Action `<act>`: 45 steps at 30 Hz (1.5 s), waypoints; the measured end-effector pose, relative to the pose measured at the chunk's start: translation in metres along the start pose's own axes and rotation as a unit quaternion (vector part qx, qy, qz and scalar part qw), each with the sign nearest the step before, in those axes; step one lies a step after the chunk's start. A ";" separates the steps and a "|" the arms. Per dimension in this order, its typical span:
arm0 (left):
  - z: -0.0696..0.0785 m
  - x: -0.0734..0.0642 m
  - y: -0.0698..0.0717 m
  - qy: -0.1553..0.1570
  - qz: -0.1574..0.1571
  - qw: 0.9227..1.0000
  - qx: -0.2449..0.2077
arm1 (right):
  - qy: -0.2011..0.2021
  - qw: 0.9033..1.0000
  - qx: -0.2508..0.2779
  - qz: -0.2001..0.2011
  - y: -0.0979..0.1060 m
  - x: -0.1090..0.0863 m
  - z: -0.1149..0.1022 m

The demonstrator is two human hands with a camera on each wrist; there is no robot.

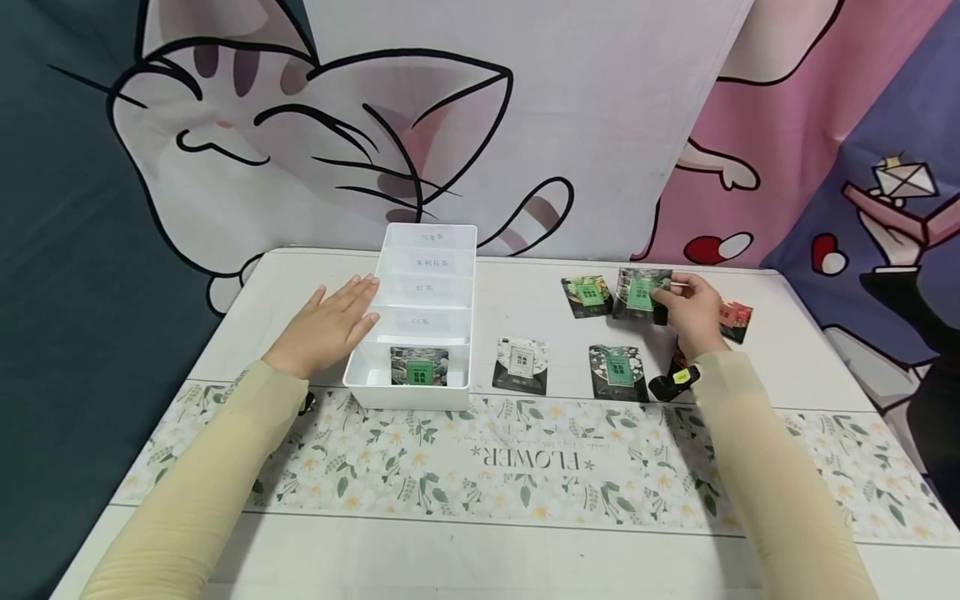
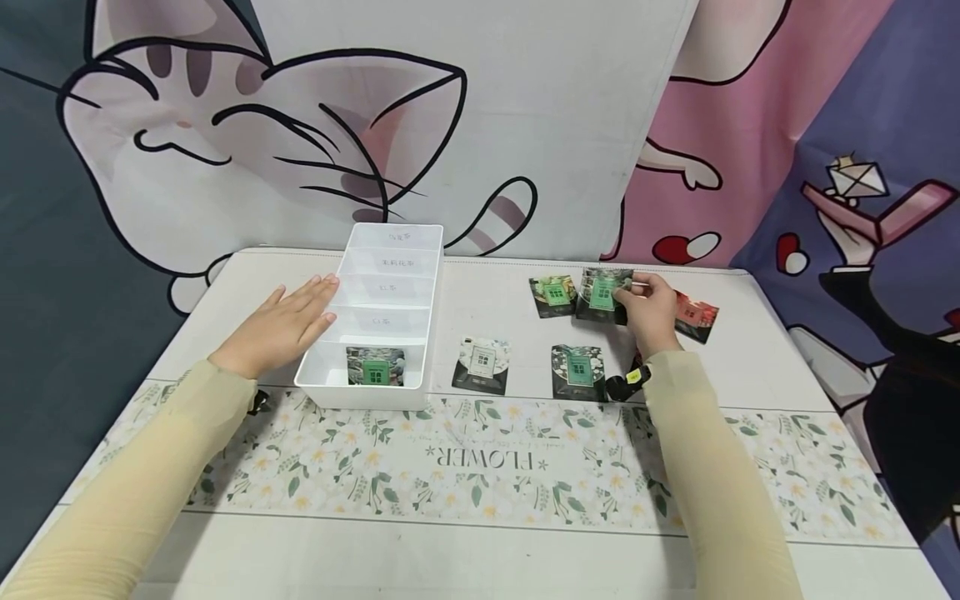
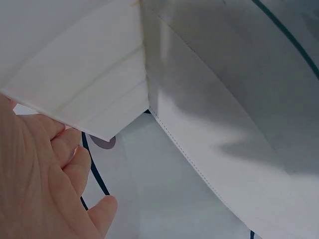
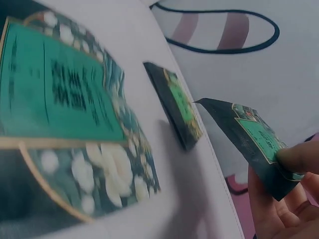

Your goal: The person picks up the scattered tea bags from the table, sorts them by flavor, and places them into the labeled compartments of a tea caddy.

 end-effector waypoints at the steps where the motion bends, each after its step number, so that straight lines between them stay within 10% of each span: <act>1: 0.000 0.000 0.000 0.001 0.000 1.000 0.000 | 0.002 1.000 0.003 0.003 -0.002 -0.001 0.000; 45: 0.000 0.000 0.000 0.001 -0.005 1.000 -0.017 | 0.044 0.983 0.158 -0.087 -0.071 -0.066 -0.038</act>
Point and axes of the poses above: each hand's wrist, its own x-axis towards the middle knuckle, its own y-axis out of the back of the hand, z = x × y, the point moved 1 cm from there along x, towards the middle knuckle, and after that the axes turned 9 degrees about x, right-handed, at the moved point
